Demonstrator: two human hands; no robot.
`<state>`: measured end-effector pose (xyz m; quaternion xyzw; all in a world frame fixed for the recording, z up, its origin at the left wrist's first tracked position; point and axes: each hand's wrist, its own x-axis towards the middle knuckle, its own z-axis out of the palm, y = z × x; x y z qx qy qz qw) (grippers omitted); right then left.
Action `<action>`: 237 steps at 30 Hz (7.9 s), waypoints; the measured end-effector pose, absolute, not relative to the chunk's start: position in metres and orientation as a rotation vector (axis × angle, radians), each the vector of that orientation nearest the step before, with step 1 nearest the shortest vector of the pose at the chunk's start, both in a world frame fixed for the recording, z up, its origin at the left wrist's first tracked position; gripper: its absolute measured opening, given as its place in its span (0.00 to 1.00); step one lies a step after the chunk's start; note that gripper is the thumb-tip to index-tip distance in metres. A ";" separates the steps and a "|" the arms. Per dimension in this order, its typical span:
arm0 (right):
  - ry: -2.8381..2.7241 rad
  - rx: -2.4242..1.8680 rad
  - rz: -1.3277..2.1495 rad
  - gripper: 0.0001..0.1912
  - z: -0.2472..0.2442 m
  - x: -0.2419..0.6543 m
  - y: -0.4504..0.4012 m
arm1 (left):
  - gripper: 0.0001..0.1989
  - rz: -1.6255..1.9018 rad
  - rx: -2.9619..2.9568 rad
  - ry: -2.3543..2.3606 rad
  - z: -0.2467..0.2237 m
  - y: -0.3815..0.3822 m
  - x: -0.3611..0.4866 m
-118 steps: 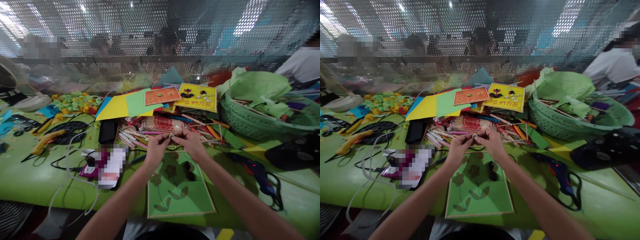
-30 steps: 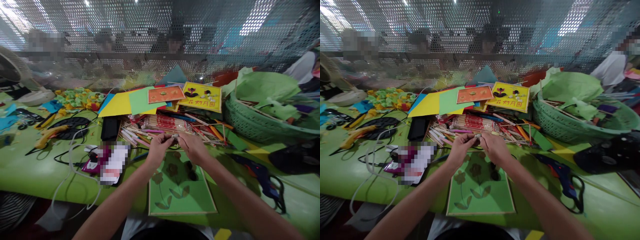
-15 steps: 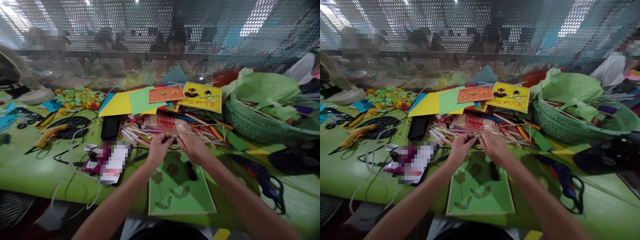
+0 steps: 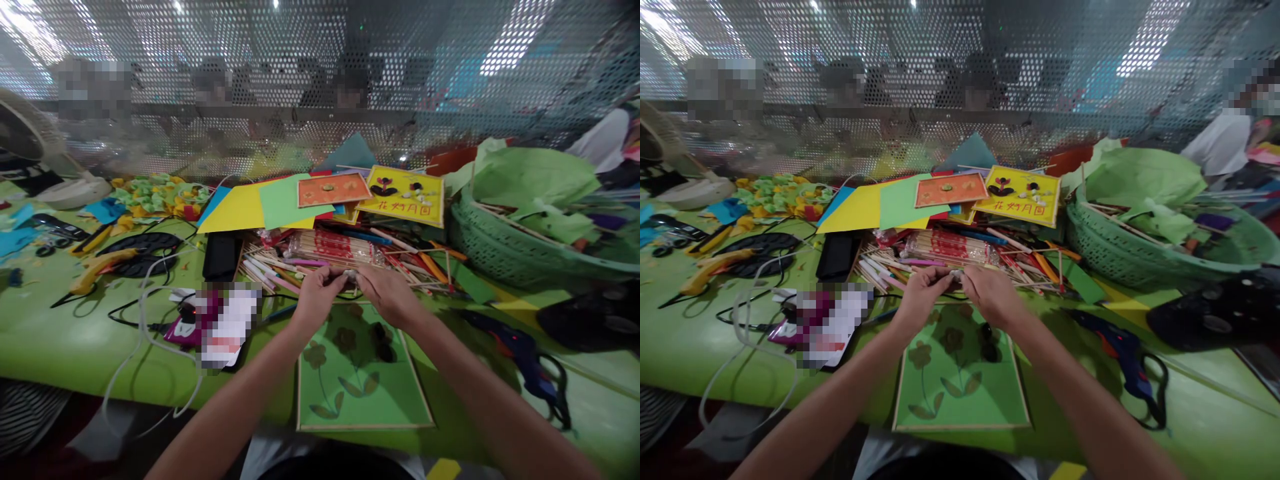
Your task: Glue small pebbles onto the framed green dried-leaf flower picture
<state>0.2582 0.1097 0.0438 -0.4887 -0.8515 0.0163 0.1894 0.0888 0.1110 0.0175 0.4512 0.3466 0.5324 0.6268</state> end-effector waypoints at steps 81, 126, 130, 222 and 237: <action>-2.218 -1.440 0.422 0.14 0.046 0.251 0.110 | 0.09 1.327 1.186 0.904 0.016 0.110 0.092; -2.001 -1.344 0.373 0.09 0.036 0.256 0.113 | 0.17 1.305 0.895 0.862 0.024 0.112 0.088; -2.031 -1.352 0.145 0.09 0.032 0.256 0.110 | 0.17 1.329 1.016 0.904 0.018 0.113 0.091; -1.617 -1.427 0.448 0.11 0.030 0.289 0.136 | 0.21 1.232 0.836 0.781 0.020 0.116 0.085; -1.843 -1.252 0.344 0.05 0.042 0.253 0.107 | 0.11 1.170 1.192 0.827 0.016 0.112 0.095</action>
